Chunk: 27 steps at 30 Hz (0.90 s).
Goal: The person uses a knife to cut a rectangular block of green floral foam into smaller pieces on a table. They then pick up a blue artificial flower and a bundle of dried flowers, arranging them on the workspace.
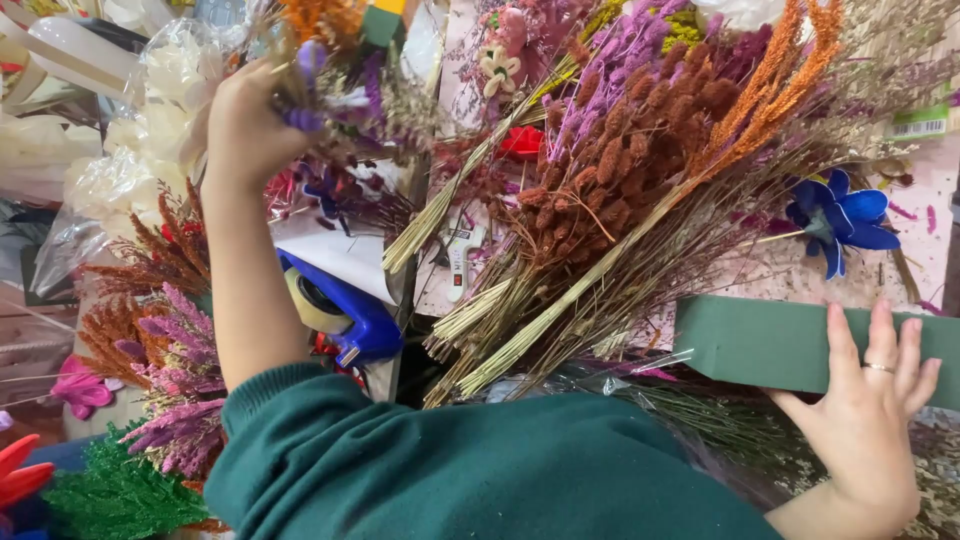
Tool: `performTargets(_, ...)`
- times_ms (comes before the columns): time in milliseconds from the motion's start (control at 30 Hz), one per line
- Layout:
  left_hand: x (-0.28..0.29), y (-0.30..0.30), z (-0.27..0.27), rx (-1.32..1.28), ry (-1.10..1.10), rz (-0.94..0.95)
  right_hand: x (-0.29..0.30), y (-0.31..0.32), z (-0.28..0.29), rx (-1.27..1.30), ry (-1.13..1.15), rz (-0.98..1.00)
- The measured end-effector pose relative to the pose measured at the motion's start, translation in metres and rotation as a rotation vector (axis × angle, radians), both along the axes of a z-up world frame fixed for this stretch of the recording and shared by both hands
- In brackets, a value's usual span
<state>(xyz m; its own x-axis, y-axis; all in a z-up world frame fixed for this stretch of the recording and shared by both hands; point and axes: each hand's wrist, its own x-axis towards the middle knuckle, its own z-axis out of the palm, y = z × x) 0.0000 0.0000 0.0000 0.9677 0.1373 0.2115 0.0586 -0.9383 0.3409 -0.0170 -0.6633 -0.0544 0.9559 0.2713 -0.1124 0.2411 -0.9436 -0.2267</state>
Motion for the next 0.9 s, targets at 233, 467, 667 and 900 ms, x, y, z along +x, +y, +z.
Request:
performTargets(233,-0.080,0.005,-0.023,-0.065,-0.198,-0.003,0.001,-0.002,-0.004,-0.011,-0.021,0.017)
performTargets(467,-0.133,0.005,-0.063,0.172,-0.490,0.053,0.000,-0.003,-0.005,0.002,-0.026,0.010)
performTargets(667,-0.183,-0.018,-0.102,0.015,-0.711,0.105,-0.001,0.001,0.000,0.009,-0.020,0.004)
performTargets(900,-0.212,-0.058,-0.109,-0.055,-0.829,0.391,-0.001,-0.001,0.009,-0.037,-0.024,0.047)
